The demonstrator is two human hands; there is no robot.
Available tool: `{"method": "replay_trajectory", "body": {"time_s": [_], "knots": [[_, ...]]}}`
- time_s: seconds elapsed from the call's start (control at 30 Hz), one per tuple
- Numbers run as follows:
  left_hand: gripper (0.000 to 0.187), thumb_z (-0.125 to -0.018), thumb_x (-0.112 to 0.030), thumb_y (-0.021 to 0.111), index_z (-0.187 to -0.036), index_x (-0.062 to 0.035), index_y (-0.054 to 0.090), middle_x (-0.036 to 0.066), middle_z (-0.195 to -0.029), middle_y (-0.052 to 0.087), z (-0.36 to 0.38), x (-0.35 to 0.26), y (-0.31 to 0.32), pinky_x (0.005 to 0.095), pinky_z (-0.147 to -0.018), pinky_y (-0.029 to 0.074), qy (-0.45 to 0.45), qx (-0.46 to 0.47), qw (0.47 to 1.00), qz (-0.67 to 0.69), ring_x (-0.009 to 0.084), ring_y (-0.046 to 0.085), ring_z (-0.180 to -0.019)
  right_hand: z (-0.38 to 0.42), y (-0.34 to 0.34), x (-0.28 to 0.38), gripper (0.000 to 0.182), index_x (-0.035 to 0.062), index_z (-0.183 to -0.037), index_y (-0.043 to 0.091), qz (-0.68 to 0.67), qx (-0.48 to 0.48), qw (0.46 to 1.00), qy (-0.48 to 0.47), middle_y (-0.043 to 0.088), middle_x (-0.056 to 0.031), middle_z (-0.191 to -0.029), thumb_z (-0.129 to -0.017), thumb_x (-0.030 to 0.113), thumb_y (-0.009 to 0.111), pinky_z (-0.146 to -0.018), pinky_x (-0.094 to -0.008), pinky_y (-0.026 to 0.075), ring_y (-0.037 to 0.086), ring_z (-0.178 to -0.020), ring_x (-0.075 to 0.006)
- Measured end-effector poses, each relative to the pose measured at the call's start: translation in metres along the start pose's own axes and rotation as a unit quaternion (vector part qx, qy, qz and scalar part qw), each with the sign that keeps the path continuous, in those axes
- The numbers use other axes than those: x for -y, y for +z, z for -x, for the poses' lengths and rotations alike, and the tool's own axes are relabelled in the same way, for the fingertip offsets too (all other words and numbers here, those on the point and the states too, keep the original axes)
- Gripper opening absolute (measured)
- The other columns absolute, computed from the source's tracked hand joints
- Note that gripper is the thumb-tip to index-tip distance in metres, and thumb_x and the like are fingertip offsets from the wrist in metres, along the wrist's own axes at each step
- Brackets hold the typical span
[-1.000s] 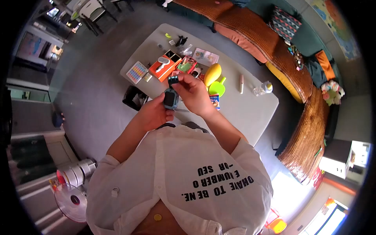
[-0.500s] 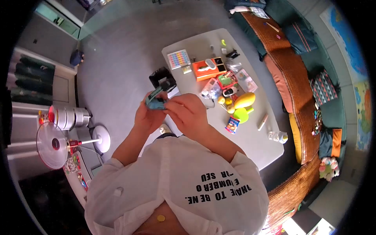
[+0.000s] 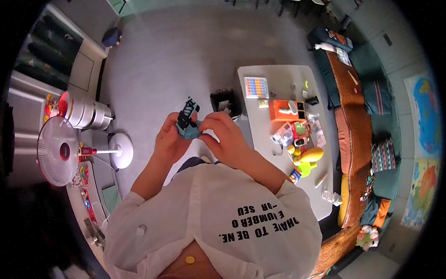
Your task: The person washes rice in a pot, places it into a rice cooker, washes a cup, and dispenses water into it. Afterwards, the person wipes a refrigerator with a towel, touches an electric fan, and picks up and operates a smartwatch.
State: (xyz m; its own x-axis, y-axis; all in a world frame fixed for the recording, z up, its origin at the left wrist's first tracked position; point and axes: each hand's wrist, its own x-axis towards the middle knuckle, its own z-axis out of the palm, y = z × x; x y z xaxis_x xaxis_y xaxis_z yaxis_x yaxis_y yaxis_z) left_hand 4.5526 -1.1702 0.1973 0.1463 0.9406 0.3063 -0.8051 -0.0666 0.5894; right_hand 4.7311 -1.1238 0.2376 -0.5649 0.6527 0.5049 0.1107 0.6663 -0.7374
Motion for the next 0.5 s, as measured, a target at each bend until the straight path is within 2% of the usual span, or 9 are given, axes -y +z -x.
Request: {"method": "replay_trajectory", "body": {"time_s": [0.17,0.23,0.27,0.3,0.33,0.37,0.4,0.43,0.5], "knots": [[0.028,-0.093,-0.028,0.056,-0.117,-0.0130,0.053,0.008,-0.117,0.051,-0.014,-0.056,-0.042,0.0398,-0.096,0.037,-0.018,-0.094,0.995,-0.017,0.0202,0.048,-0.110,-0.073,0.047,-0.028,0.026,0.0042,-0.099,0.054,-0.059,0.070,0.996,0.004,0.052,-0.0130,-0.101,-0.077,-0.001,0.066,-0.077,-0.0362,0.045,0.054,-0.090,-0.0302],[0.026,-0.094,-0.028,0.055,-0.116,-0.0130,0.053,0.007,-0.111,0.054,-0.025,-0.071,-0.064,0.0360,-0.089,0.040,-0.019,-0.159,0.987,-0.034,0.0173,0.051,-0.102,-0.101,0.064,-0.049,0.027,0.0029,-0.099,0.052,-0.120,0.101,0.987,0.021,0.051,-0.0133,-0.100,-0.077,-0.001,0.066,-0.077,-0.0367,0.045,0.054,-0.090,-0.0296],[0.026,-0.094,-0.028,0.055,-0.116,-0.0130,0.053,0.007,-0.111,0.054,-0.033,-0.080,-0.076,0.0360,-0.089,0.040,-0.014,-0.163,0.986,-0.034,0.0173,0.051,-0.102,-0.112,0.073,-0.063,0.025,0.0021,-0.100,0.051,-0.130,0.110,0.984,0.049,0.052,-0.0108,-0.099,-0.080,-0.002,0.065,-0.078,-0.0333,0.046,0.056,-0.090,-0.0234],[0.024,-0.095,-0.027,0.055,-0.114,-0.0129,0.054,0.005,-0.105,0.056,-0.044,-0.090,-0.088,0.0333,-0.084,0.041,-0.040,-0.208,0.977,-0.037,0.0150,0.052,-0.095,-0.126,0.081,-0.077,0.025,0.0021,-0.100,0.051,-0.132,0.116,0.983,0.047,0.052,-0.0108,-0.099,-0.080,-0.002,0.065,-0.078,-0.0333,0.046,0.056,-0.090,-0.0234],[0.022,-0.095,-0.026,0.055,-0.112,-0.0127,0.054,0.003,-0.100,0.058,-0.056,-0.100,-0.101,0.0307,-0.078,0.042,-0.066,-0.254,0.964,-0.040,0.0128,0.053,-0.088,-0.142,0.090,-0.092,0.024,0.0026,-0.101,0.050,-0.233,0.121,0.957,0.126,0.052,-0.0089,-0.099,-0.082,-0.001,0.064,-0.078,-0.0311,0.047,0.056,-0.090,-0.0197],[0.022,-0.095,-0.026,0.055,-0.112,-0.0127,0.054,0.003,-0.100,0.058,-0.070,-0.108,-0.113,0.0307,-0.078,0.042,-0.061,-0.258,0.963,-0.041,0.0128,0.053,-0.088,-0.158,0.096,-0.105,0.023,0.0030,-0.101,0.050,-0.330,0.125,0.913,0.205,0.052,-0.0069,-0.099,-0.083,-0.001,0.063,-0.078,-0.0288,0.047,0.057,-0.090,-0.0161],[0.019,-0.095,-0.025,0.054,-0.109,-0.0125,0.054,0.002,-0.095,0.058,-0.088,-0.116,-0.125,0.0286,-0.073,0.041,-0.067,-0.273,0.958,-0.056,0.0110,0.051,-0.081,-0.176,0.098,-0.117,0.022,0.0039,-0.103,0.049,-0.342,0.140,0.904,0.217,0.053,-0.0025,-0.097,-0.086,-0.001,0.061,-0.079,-0.0249,0.047,0.056,-0.090,-0.0098],[0.017,-0.096,-0.025,0.054,-0.107,-0.0124,0.054,0.000,-0.090,0.059,-0.106,-0.125,-0.139,0.0265,-0.068,0.040,-0.074,-0.287,0.952,-0.073,0.0093,0.050,-0.074,-0.194,0.104,-0.133,0.022,0.0039,-0.103,0.049,-0.345,0.144,0.903,0.213,0.053,-0.0025,-0.097,-0.086,-0.001,0.061,-0.079,-0.0249,0.047,0.056,-0.090,-0.0098],[0.020,-0.095,-0.026,0.054,-0.107,-0.0098,0.055,0.000,-0.090,0.058,-0.143,-0.142,-0.168,0.0249,-0.069,0.041,-0.077,-0.296,0.947,-0.101,0.0078,0.048,-0.073,-0.233,0.113,-0.169,0.022,0.0041,-0.104,0.050,-0.402,0.148,0.866,0.260,0.055,-0.0012,-0.096,-0.085,-0.002,0.061,-0.078,-0.0242,0.046,0.055,-0.088,-0.0086]]}}
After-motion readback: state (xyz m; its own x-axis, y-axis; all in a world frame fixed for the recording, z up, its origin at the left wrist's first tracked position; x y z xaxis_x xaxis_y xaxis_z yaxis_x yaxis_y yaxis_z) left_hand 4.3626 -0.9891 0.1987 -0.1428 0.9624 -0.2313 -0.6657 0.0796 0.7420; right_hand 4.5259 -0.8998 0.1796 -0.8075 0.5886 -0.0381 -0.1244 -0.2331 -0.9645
